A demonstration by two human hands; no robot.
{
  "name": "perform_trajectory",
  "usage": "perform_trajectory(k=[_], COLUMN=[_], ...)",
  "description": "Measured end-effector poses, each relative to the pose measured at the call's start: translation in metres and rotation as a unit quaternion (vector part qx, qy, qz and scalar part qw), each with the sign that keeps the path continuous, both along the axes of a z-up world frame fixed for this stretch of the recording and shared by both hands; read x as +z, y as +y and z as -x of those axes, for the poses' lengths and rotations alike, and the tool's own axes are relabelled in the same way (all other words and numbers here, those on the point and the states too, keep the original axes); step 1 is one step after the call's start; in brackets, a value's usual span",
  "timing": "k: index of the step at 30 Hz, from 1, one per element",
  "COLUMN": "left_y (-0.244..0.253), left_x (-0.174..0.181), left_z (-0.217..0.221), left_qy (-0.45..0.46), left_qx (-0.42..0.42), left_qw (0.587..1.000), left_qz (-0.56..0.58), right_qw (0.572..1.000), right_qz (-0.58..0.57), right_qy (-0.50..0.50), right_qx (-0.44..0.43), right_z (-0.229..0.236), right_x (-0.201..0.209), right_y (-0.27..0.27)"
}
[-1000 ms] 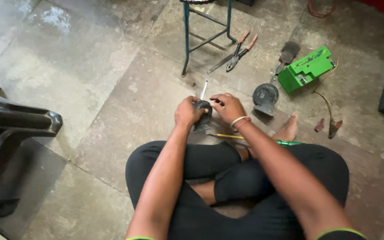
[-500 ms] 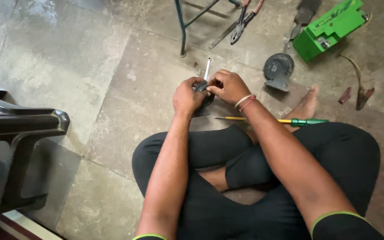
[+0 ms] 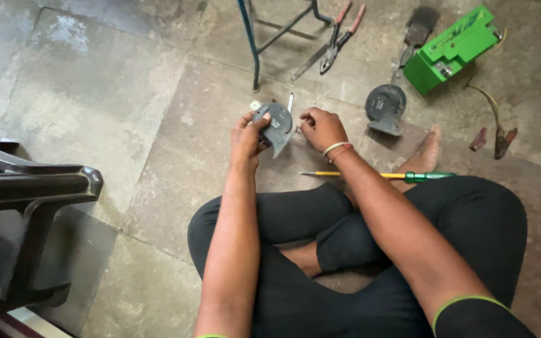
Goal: The person sits on the floor and uses a screwdriver to disassemble a small electrical component, separating the casing and internal parts. They then use pliers to remove a small metal piece from the component and inspect the internal mechanism.
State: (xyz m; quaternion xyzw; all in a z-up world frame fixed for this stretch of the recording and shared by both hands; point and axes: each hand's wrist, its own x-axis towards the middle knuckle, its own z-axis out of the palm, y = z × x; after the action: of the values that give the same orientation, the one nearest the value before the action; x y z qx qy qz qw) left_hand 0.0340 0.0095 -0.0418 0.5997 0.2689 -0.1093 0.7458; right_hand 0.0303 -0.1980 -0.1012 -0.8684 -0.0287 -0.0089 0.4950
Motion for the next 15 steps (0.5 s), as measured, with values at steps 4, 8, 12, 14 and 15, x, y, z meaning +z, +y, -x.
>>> perform_trajectory(k=[4, 8, 12, 14, 15], left_y=[-0.012, -0.022, -0.014, -0.015, -0.015], left_x=[-0.007, -0.001, 0.006, 0.006, 0.006], left_z=[0.006, 0.011, 0.006, 0.001, -0.001], left_qy=[-0.073, -0.146, -0.113, -0.201, -0.176], left_qx=[0.004, -0.025, -0.03, -0.013, 0.005], left_qw=[0.993, 0.97, 0.991, 0.979, 0.984], left_qz=[-0.089, -0.192, -0.069, -0.041, 0.033], right_qw=[0.995, 0.982, 0.983, 0.97, 0.962], right_qz=[-0.063, 0.069, -0.154, -0.202, -0.226], right_qy=[-0.057, -0.143, 0.03, 0.046, 0.055], right_qx=[0.057, 0.106, 0.095, 0.127, 0.144], right_z=[-0.006, 0.003, 0.009, 0.006, 0.006], right_x=[0.018, 0.052, 0.072, 0.075, 0.075], right_y=[0.006, 0.022, 0.024, 0.031, 0.037])
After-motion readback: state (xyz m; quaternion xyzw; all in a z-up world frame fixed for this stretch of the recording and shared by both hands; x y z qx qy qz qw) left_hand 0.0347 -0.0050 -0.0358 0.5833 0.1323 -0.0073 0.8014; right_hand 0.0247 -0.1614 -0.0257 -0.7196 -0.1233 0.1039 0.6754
